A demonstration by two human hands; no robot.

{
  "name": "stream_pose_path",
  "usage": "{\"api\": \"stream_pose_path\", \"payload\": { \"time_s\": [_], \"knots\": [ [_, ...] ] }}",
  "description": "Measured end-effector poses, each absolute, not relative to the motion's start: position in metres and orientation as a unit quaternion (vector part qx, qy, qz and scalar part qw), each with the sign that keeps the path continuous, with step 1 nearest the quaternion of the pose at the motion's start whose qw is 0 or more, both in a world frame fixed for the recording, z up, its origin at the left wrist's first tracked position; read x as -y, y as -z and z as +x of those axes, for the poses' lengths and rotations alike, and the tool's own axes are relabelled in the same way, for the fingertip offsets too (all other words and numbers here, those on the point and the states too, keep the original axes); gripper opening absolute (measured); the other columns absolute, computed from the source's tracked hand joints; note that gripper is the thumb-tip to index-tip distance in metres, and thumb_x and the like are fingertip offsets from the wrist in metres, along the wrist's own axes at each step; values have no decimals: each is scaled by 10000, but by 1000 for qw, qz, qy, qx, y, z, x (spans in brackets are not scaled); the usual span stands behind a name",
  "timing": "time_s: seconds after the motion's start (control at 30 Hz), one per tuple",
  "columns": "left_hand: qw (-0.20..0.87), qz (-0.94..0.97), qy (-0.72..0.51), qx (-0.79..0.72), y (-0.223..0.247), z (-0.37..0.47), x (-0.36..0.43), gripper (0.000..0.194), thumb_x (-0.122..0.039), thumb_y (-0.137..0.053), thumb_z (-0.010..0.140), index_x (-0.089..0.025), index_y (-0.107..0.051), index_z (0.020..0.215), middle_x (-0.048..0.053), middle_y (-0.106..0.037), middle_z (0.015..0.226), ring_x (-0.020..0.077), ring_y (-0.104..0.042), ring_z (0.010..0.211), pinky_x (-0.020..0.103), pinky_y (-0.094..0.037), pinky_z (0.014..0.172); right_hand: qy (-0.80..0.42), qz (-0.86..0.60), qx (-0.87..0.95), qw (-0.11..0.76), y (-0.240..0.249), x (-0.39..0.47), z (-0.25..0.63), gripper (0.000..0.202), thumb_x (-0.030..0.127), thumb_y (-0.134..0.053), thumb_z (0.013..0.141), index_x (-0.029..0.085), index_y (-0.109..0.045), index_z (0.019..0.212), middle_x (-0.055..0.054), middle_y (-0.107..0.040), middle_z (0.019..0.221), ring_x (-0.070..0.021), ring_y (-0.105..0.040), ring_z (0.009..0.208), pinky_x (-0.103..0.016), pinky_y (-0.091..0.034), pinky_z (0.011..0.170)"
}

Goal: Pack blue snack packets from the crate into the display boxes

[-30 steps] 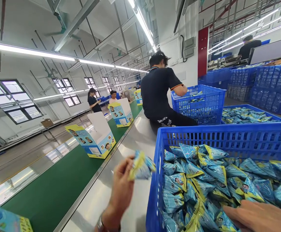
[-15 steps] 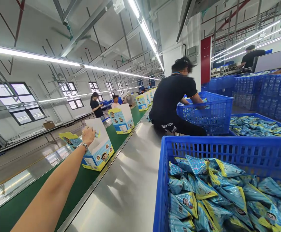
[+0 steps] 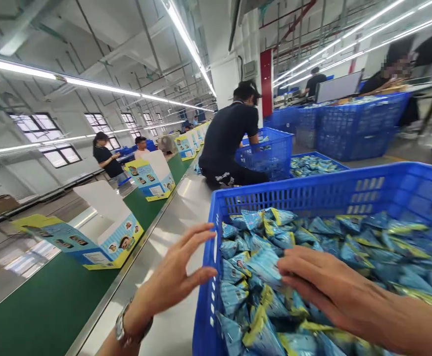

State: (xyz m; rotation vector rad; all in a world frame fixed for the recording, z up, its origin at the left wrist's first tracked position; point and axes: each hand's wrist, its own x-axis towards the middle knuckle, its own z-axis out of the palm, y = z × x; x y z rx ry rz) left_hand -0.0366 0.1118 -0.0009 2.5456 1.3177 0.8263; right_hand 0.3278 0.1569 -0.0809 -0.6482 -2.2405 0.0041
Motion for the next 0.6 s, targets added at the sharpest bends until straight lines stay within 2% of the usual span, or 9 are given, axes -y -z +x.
{"api": "stream_pose_path", "payload": {
  "time_s": [0.1, 0.2, 0.3, 0.43, 0.53, 0.6],
  "knots": [
    [126, 881, -274, -365, 2, 2, -83, 521, -394, -736, 1125, -206, -563, 1579, 174, -618, 1669, 305, -604, 1557, 492, -543, 1295, 3, -190, 903, 385, 53, -142, 319, 166, 245, -547, 1178, 345, -667, 1236, -51, -770, 988, -227, -776, 870, -335, -671, 839],
    [73, 895, -264, -353, 6, 24, -79, 286, -254, -705, 1129, -179, -654, 1400, 175, -728, 1481, 337, -723, 1381, 520, -630, 1182, 5, -154, 909, 388, 37, -133, 308, 185, 196, -482, 1207, 298, -635, 1231, -42, -755, 990, -204, -761, 907, -320, -644, 930],
    [19, 898, -255, -358, 14, 32, -81, 127, -137, -698, 1098, -167, -685, 1221, 163, -765, 1315, 347, -773, 1214, 525, -678, 1065, -12, -141, 910, 391, 37, -129, 303, 174, 220, -482, 1219, 288, -642, 1211, -45, -755, 993, -199, -750, 899, -288, -628, 884],
    [35, 900, -260, -349, 21, 30, -80, 254, -105, -777, 1030, -174, -647, 1237, 151, -748, 1316, 334, -760, 1214, 482, -677, 1059, -104, -162, 900, 391, 43, -129, 301, 175, 281, -511, 1216, 291, -653, 1113, -10, -728, 895, -184, -693, 772, -265, -572, 735],
    [20, 899, -259, -353, 25, 26, -81, 193, -57, -693, 1039, -191, -632, 1164, 125, -759, 1227, 316, -760, 1120, 473, -679, 994, -204, -229, 879, 365, 41, -130, 297, 277, 430, -505, 1215, 275, -654, 1040, 2, -684, 839, -182, -623, 701, -290, -532, 691],
    [-3, 888, -268, -373, 28, 22, -83, 161, -53, -595, 1063, -210, -617, 1088, 109, -760, 1132, 311, -750, 1015, 476, -665, 918, -293, -270, 851, 343, 40, -134, 293, 337, 557, -506, 1193, 264, -644, 1102, -7, -656, 883, -194, -612, 726, -311, -542, 698]
  ]
}}
